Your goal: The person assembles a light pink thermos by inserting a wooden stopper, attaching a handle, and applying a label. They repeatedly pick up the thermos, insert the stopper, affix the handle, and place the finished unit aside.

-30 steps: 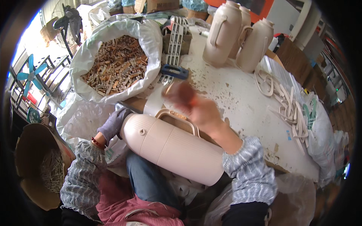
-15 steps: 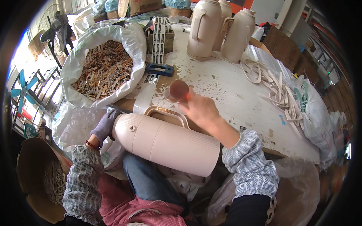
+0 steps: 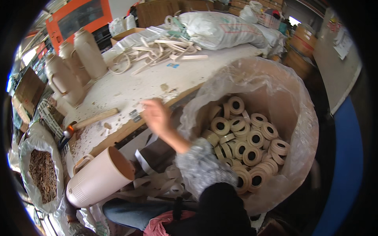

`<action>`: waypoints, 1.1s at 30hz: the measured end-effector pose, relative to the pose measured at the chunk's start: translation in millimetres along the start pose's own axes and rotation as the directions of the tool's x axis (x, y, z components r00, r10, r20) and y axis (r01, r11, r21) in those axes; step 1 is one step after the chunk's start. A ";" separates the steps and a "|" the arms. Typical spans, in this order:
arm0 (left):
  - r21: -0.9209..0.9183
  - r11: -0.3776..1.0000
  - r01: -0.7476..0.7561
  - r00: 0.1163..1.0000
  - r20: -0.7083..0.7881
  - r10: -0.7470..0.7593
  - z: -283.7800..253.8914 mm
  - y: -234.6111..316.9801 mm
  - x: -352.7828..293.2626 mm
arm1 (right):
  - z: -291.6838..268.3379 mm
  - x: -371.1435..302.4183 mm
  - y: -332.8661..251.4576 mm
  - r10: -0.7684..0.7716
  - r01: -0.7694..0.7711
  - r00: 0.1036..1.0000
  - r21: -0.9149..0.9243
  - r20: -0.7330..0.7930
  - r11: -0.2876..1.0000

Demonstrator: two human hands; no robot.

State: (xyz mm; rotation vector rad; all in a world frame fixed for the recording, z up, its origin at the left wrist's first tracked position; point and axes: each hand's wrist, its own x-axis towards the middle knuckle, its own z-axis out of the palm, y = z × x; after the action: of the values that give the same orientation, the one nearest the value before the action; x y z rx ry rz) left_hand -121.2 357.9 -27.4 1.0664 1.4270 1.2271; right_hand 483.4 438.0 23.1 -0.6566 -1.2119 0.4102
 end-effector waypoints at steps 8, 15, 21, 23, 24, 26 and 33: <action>-0.062 0.997 0.047 0.991 -0.119 -0.054 75.0 16.0 2.0 | -525.6 -236.4 -91.0 0.011 -0.501 0.816 -0.716 -0.578 -0.487; -0.130 0.991 0.024 0.982 -0.180 -0.047 84.0 19.5 -30.6 | -547.4 -240.4 -135.6 0.300 -0.412 0.614 -0.620 -0.730 -0.667; -0.257 0.966 -0.020 0.961 -0.272 -0.053 44.1 20.7 -97.7 | -248.7 -88.7 -93.6 0.405 -0.371 0.902 -0.751 -0.151 0.546; -0.355 0.935 -0.003 0.956 -0.277 -0.102 44.5 16.4 -121.3 | -137.0 -51.8 -126.7 0.269 -0.174 0.953 -0.476 0.138 0.862; -0.409 0.913 0.015 0.951 -0.277 -0.140 41.3 13.7 -142.2 | -79.5 -42.8 -141.2 0.246 -0.162 0.940 -0.324 0.237 0.932; -0.495 0.865 0.076 0.946 -0.238 -0.219 34.8 7.9 -173.3 | 1.0 -46.2 -124.8 0.068 0.017 0.916 -0.207 0.395 0.978; 0.280 0.955 -0.101 0.726 -0.635 0.263 -7.4 -45.0 -312.6 | 208.7 -91.2 -156.8 -0.194 0.083 0.760 0.202 0.621 0.976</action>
State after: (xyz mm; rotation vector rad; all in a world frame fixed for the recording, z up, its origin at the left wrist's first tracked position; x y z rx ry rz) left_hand -74.0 45.6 -36.7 0.9716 2.0911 1.7380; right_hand 248.9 315.3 103.2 -0.2719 -1.8447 0.6306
